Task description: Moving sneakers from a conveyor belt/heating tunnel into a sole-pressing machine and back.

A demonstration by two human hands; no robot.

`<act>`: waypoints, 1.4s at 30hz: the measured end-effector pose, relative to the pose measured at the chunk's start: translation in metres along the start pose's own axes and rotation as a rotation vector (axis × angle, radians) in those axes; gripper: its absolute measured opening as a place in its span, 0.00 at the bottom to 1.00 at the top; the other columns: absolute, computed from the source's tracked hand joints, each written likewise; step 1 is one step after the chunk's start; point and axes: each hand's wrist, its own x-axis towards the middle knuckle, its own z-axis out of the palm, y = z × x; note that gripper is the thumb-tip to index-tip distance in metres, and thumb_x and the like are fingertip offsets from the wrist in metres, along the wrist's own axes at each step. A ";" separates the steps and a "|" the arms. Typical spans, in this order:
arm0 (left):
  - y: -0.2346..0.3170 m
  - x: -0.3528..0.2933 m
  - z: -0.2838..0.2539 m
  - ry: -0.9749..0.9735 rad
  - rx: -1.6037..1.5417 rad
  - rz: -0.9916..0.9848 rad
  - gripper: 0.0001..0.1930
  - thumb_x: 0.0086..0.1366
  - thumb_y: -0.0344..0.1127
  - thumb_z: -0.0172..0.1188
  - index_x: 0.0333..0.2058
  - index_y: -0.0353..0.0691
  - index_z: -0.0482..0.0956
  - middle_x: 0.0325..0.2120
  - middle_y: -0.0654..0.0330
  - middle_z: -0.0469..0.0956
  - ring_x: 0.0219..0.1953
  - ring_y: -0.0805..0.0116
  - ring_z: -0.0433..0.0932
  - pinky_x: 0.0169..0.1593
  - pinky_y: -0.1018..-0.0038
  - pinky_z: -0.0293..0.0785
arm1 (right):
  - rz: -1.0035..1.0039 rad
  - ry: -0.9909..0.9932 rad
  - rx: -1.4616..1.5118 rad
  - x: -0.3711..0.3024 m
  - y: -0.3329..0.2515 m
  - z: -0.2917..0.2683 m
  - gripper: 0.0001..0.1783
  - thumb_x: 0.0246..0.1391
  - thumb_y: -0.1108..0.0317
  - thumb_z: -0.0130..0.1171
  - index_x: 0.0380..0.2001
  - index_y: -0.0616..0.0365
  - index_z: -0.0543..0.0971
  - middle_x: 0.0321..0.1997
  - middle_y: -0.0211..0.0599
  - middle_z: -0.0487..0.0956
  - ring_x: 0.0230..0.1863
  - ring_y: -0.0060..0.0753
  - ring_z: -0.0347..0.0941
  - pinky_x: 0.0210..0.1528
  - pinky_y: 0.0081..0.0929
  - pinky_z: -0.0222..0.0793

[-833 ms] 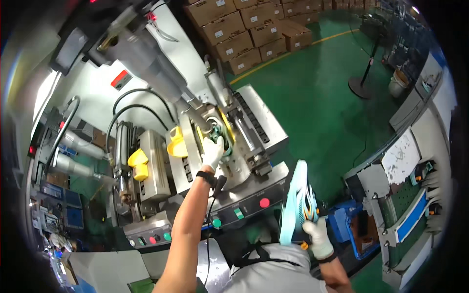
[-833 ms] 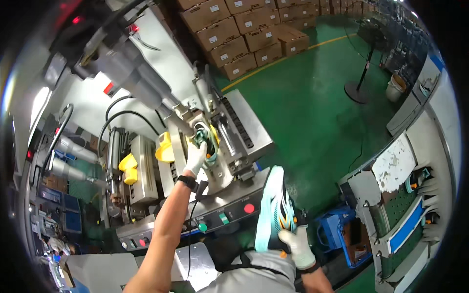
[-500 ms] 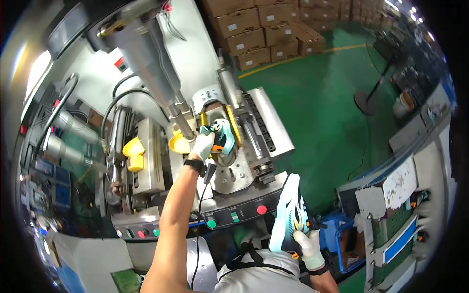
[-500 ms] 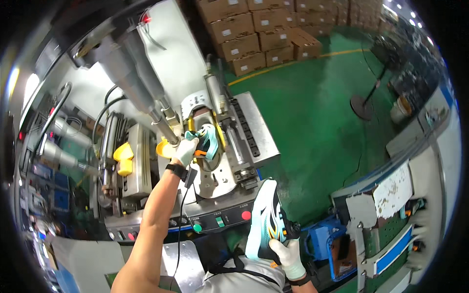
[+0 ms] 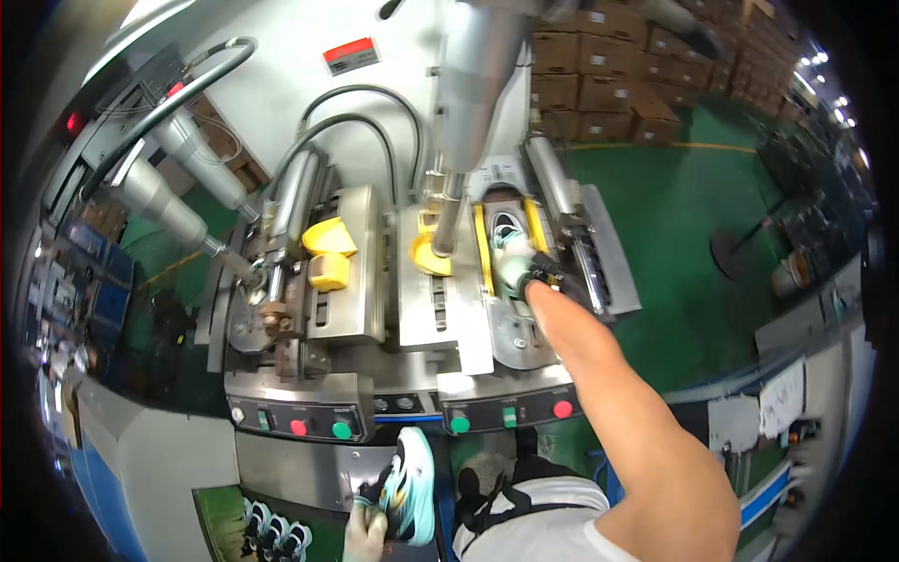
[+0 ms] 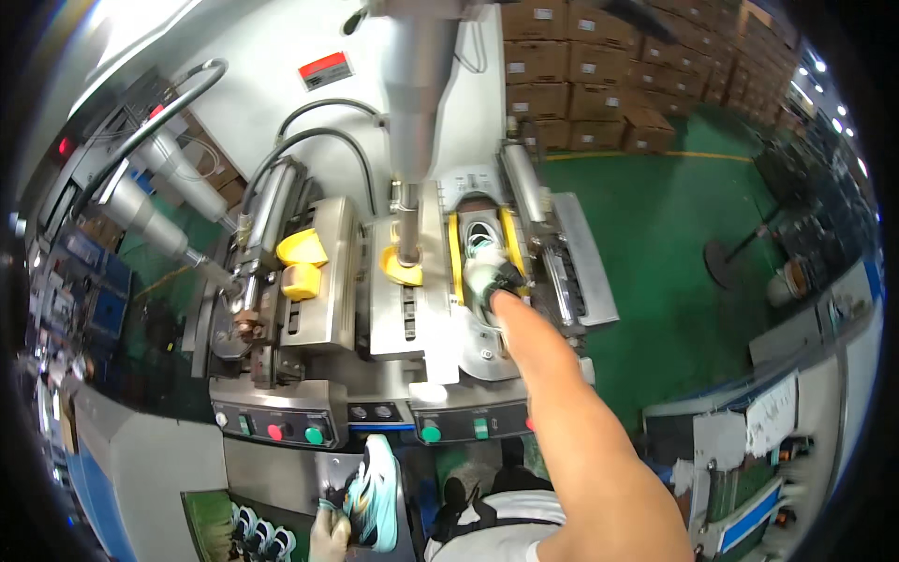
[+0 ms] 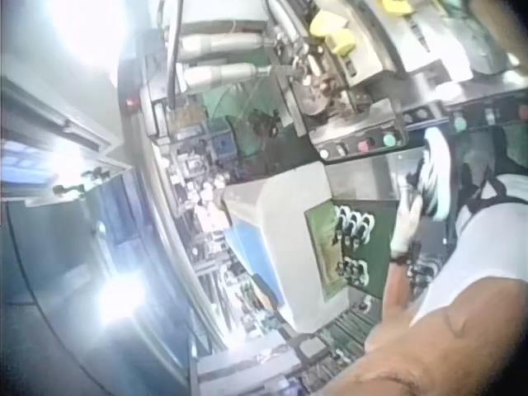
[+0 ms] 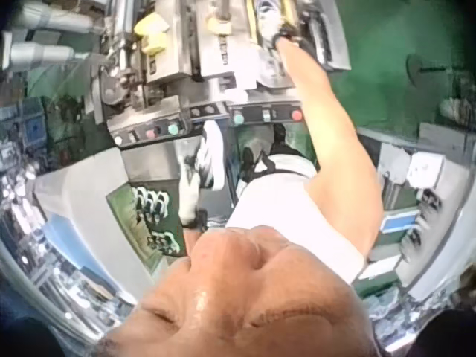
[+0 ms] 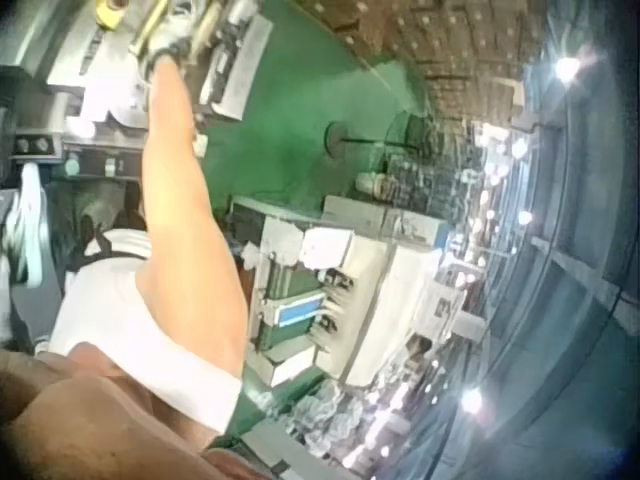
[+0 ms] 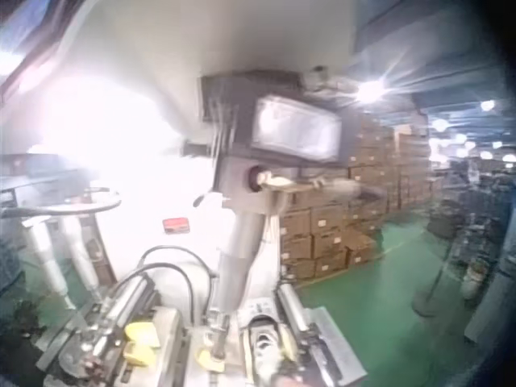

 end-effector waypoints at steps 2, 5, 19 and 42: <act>-0.016 -0.063 -0.015 0.156 0.597 -0.268 0.32 0.69 0.31 0.56 0.69 0.37 0.57 0.63 0.49 0.68 0.62 0.62 0.70 0.61 0.70 0.67 | 0.026 -0.263 0.690 -0.011 -0.025 -0.006 0.22 0.55 0.50 0.60 0.37 0.62 0.80 0.34 0.51 0.81 0.39 0.53 0.80 0.40 0.46 0.74; -0.140 -0.060 -0.004 0.400 -0.167 -0.314 0.26 0.69 0.33 0.52 0.62 0.28 0.62 0.54 0.40 0.75 0.57 0.53 0.75 0.58 0.62 0.72 | -0.161 -0.289 0.522 0.008 0.009 -0.009 0.17 0.60 0.53 0.56 0.32 0.58 0.79 0.26 0.46 0.79 0.27 0.49 0.77 0.33 0.42 0.72; -0.299 -0.050 -0.004 0.389 0.077 -0.079 0.36 0.62 0.45 0.62 0.63 0.33 0.60 0.58 0.38 0.66 0.61 0.37 0.65 0.65 0.53 0.62 | -0.854 -0.515 -0.239 -0.386 -0.051 -0.132 0.58 0.44 0.60 0.72 0.70 0.73 0.50 0.76 0.64 0.47 0.77 0.62 0.39 0.77 0.48 0.36; -0.268 -0.130 -0.194 0.517 -0.213 -0.085 0.31 0.49 0.44 0.72 0.46 0.27 0.77 0.40 0.46 0.80 0.44 0.57 0.81 0.51 0.67 0.74 | -0.364 -1.472 0.720 -0.520 -0.156 -0.241 0.28 0.65 0.63 0.56 0.63 0.70 0.67 0.64 0.49 0.72 0.64 0.36 0.69 0.65 0.33 0.65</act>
